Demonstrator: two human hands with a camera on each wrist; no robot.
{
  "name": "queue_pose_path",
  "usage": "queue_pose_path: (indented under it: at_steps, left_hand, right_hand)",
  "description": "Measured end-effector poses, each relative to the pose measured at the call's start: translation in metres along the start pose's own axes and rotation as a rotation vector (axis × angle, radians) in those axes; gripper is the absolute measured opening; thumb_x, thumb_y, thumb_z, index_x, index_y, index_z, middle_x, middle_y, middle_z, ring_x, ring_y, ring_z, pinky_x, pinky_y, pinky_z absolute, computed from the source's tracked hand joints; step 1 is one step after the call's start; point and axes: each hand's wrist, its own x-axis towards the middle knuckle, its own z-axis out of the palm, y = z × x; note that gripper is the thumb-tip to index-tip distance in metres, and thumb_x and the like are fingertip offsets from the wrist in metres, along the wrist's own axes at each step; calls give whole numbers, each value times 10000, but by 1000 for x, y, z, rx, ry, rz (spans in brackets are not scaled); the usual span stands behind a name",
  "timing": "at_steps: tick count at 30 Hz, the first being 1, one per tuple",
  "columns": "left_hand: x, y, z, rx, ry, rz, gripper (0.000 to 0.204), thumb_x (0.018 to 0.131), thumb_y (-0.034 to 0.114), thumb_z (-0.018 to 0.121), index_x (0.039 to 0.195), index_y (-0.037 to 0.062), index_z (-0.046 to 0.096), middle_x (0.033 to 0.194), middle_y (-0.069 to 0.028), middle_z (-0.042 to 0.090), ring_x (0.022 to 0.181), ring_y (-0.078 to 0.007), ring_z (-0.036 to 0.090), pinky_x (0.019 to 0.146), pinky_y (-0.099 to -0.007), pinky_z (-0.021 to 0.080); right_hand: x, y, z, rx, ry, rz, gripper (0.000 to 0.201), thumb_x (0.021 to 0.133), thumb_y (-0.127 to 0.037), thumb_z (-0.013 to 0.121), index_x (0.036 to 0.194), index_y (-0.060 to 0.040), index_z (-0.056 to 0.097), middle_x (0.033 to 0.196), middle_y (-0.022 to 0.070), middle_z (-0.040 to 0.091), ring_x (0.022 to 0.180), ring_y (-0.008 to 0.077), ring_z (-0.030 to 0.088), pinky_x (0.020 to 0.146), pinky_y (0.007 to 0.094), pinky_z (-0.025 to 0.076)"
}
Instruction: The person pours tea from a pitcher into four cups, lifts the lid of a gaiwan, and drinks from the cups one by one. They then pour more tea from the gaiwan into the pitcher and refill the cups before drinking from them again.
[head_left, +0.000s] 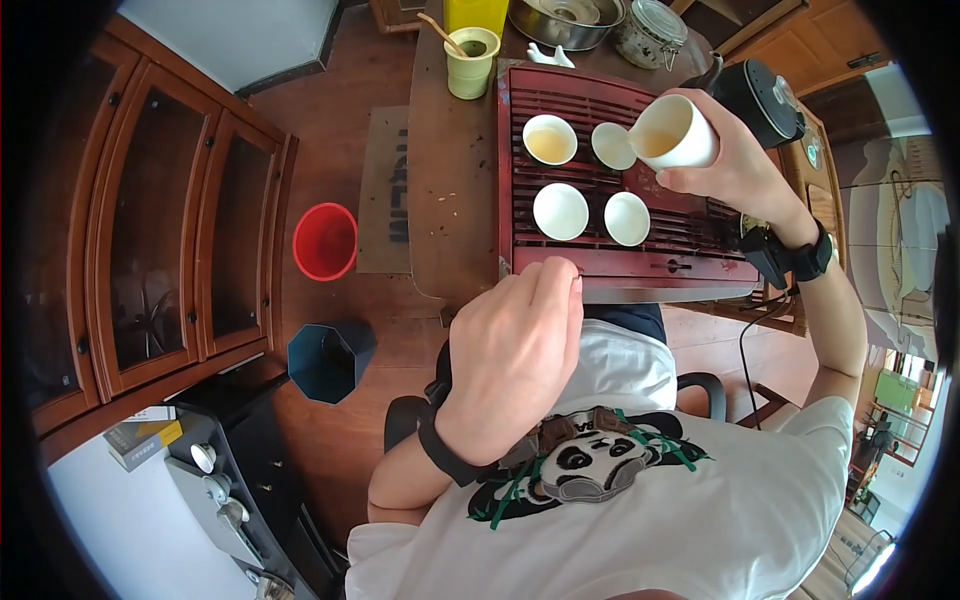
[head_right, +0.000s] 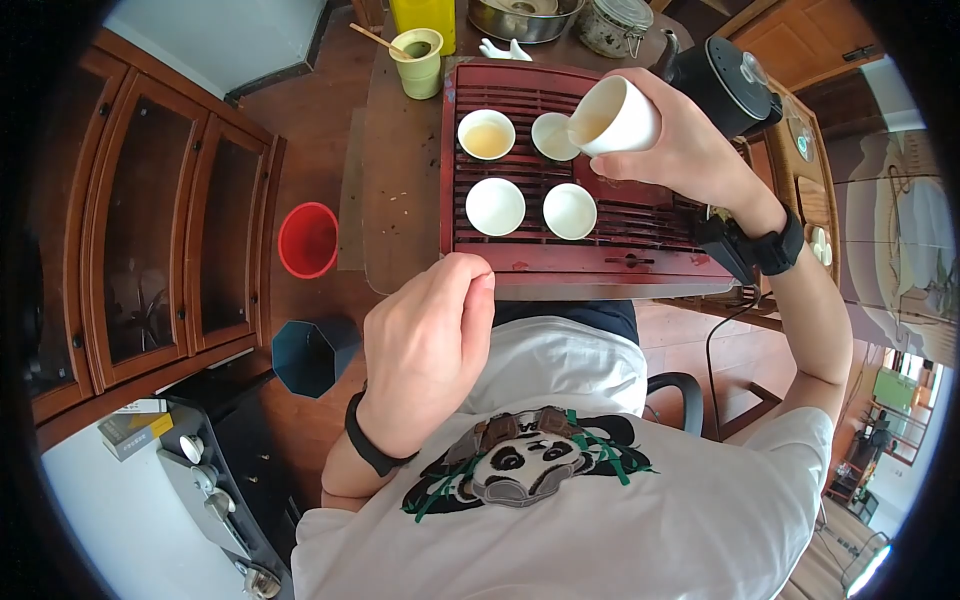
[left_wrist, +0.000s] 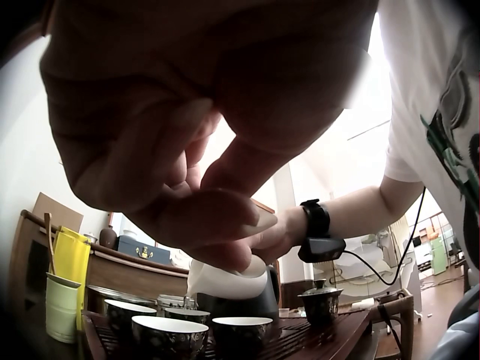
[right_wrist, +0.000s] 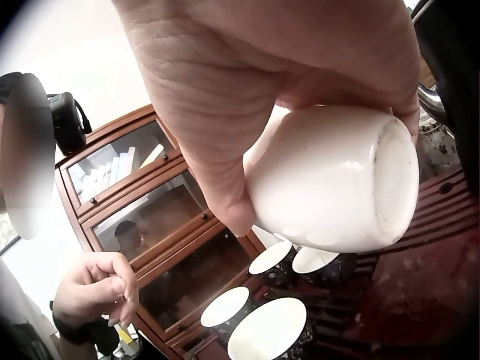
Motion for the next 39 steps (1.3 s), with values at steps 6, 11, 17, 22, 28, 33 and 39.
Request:
queue_pose_path:
  at_steps: [6, 11, 17, 22, 28, 33, 39]
  left_hand:
    - [0, 1, 0, 3, -7, -7, 99, 925, 77, 691, 930, 61, 593, 732, -93, 639, 610, -282, 632, 546, -394, 478]
    - [0, 2, 0, 8, 1, -2, 138, 922, 96, 710, 924, 71, 574, 722, -78, 634, 599, -268, 628, 538, -389, 473]
    - [0, 2, -1, -25, 2, -21, 158, 917, 94, 718, 915, 75, 561, 711, -72, 618, 584, -254, 621, 526, -384, 465]
    - [0, 2, 0, -9, -9, -2, 156, 916, 88, 716, 909, 72, 561, 723, -83, 616, 588, -268, 617, 532, -390, 469]
    - [0, 2, 1, -19, 25, 27, 150, 907, 81, 708, 894, 70, 559, 727, -95, 595, 625, -288, 622, 555, -417, 480]
    - [-2, 0, 6, -5, 36, 41, 163, 906, 104, 688, 879, 71, 530, 714, -74, 556, 633, -277, 614, 551, -406, 491]
    - [-4, -2, 8, 19, 44, 40, 152, 820, 79, 685, 838, 55, 536, 694, -64, 562, 624, -264, 626, 542, -390, 504]
  right_hand:
    - [1, -2, -3, 36, -43, 48, 716, 758, -179, 866, 1366, -25, 521, 1220, 70, 623, 1156, 166, 576, 1048, 330, 443]
    - [1, 0, -5, 6, -54, 29, 713, 768, -191, 867, 1366, -24, 517, 1214, 64, 620, 1151, 160, 570, 1047, 325, 437]
    - [0, 2, -4, 3, -46, 29, 727, 773, -202, 871, 1376, -19, 509, 1208, 62, 618, 1149, 158, 568, 1044, 324, 436]
    - [0, 4, -1, -9, 3, -9, 695, 766, -213, 875, 1337, -11, 535, 1163, 74, 651, 1096, 169, 618, 988, 324, 491]
    - [1, 7, 0, -6, -13, 11, 720, 768, -211, 890, 1360, -15, 529, 1174, 62, 648, 1109, 142, 598, 992, 320, 484]
    - [0, 19, 1, 73, -1, 28, 737, 799, -241, 862, 1400, -4, 507, 1242, 76, 637, 1153, 156, 599, 1030, 321, 468]
    - [-7, 13, 1, 43, 10, 44, 731, 840, -247, 820, 1438, 0, 479, 1302, 89, 624, 1205, 173, 592, 1063, 325, 448]
